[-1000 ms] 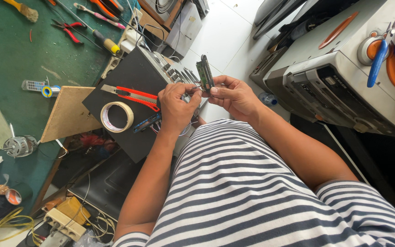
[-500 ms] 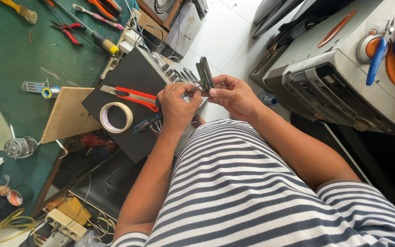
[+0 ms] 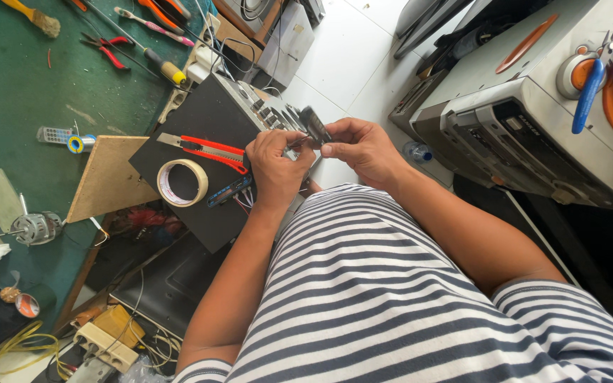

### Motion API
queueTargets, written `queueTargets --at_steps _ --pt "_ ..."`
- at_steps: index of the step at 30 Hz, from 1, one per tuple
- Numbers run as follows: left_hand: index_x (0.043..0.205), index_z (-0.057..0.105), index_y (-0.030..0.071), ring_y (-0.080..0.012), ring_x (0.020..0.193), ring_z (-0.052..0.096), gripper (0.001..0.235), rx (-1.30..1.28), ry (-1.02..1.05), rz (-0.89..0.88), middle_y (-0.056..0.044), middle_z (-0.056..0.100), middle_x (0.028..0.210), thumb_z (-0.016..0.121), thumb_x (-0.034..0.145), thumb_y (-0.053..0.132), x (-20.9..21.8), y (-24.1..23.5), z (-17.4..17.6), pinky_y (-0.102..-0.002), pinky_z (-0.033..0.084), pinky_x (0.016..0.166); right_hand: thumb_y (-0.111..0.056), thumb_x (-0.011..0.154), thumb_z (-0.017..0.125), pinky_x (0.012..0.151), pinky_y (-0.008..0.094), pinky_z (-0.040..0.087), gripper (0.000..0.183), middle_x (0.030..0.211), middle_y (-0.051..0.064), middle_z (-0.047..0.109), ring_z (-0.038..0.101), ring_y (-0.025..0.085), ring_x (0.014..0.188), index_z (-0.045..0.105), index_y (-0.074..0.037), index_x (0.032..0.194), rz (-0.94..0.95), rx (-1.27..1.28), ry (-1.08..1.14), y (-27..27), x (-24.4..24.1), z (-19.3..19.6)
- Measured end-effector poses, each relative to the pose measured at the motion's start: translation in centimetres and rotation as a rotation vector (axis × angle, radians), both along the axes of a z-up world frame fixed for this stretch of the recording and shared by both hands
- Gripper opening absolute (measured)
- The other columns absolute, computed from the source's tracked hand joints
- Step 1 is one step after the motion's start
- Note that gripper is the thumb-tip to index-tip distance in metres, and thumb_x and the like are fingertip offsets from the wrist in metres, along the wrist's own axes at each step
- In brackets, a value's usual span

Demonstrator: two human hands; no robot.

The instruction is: The person strips the insulation from wires using wire strippers and connects them to a small circuit board. They then use a multimeter to test the electrical connections on the board.

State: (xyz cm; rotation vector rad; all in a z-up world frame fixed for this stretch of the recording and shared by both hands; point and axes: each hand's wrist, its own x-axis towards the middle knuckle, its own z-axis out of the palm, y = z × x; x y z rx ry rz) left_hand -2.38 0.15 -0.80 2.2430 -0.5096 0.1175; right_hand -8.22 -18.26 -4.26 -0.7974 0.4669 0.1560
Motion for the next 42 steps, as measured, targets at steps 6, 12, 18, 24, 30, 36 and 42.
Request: queueTargets --at_steps 6,12,18,24,30,36,42 --pt "0.092 0.075 0.021 -0.0206 0.097 0.067 0.012 -0.115 0.086 -0.038 0.004 0.065 0.081 0.081 0.091 0.031 0.3 1.2 -0.9 -0.041 0.038 0.102 -0.001 0.089 0.088 0.100 0.034 0.062 0.031 0.123 0.018 0.076 0.074 0.020 0.113 0.080 -0.001 0.119 0.035 -0.350 -0.244 0.3 0.2 2.9" --pt "0.106 0.073 0.018 -0.0239 0.110 0.066 0.022 -0.202 0.107 -0.096 0.000 0.070 0.099 0.076 0.100 0.039 0.0 1.2 1.0 -0.044 0.037 0.107 -0.003 0.084 0.094 0.088 0.030 0.063 0.034 0.100 0.012 0.079 0.078 0.016 0.092 0.077 0.001 0.113 -0.023 -0.518 -0.388 1.0 -0.2 3.8" --pt "0.107 0.075 0.018 -0.0233 0.111 0.063 0.021 -0.205 0.135 -0.180 0.003 0.071 0.103 0.074 0.102 0.039 0.6 1.6 1.3 -0.041 0.038 0.107 -0.005 0.086 0.094 0.079 0.028 0.060 0.015 0.100 0.011 0.080 0.078 0.018 0.081 0.082 -0.006 0.096 -0.067 -0.843 -0.596 0.5 0.0 5.5" --pt "0.104 0.074 0.017 -0.0231 0.110 0.063 0.016 -0.156 0.097 -0.192 0.004 0.071 0.102 0.078 0.101 0.032 0.7 1.6 0.9 -0.039 0.039 0.106 -0.001 0.089 0.090 0.075 0.032 0.062 0.012 0.101 0.012 0.080 0.078 0.020 0.084 0.083 -0.005 0.097 -0.129 -0.904 -0.682 0.8 0.1 5.5" --pt "0.104 0.073 0.016 -0.0221 0.110 0.062 0.016 -0.166 0.077 -0.212 0.004 0.072 0.102 0.078 0.102 0.031 1.0 1.7 0.6 -0.038 0.039 0.105 0.004 0.088 0.089 0.072 0.033 0.063 0.015 0.102 0.011 0.074 0.075 0.019 0.081 0.083 -0.007 0.095 -0.152 -0.935 -0.686 1.0 -0.3 4.6" --pt "0.102 0.073 0.016 -0.0232 0.108 0.062 0.011 -0.160 0.050 -0.209 0.003 0.072 0.101 0.080 0.101 0.024 0.9 1.7 0.3 -0.037 0.040 0.104 0.008 0.088 0.087 0.070 0.034 0.063 0.017 0.101 0.013 0.072 0.076 0.022 0.079 0.084 -0.006 0.096 -0.146 -0.974 -0.729 1.1 -0.4 4.5" --pt "0.101 0.071 0.016 -0.0229 0.107 0.062 0.009 -0.139 0.041 -0.219 0.003 0.072 0.101 0.080 0.100 0.019 0.9 1.7 0.6 -0.037 0.040 0.102 0.007 0.087 0.087 0.071 0.036 0.062 0.014 0.100 0.013 0.072 0.075 0.025 0.083 0.082 -0.005 0.093 -0.135 -1.002 -0.741 1.2 -0.7 4.2"
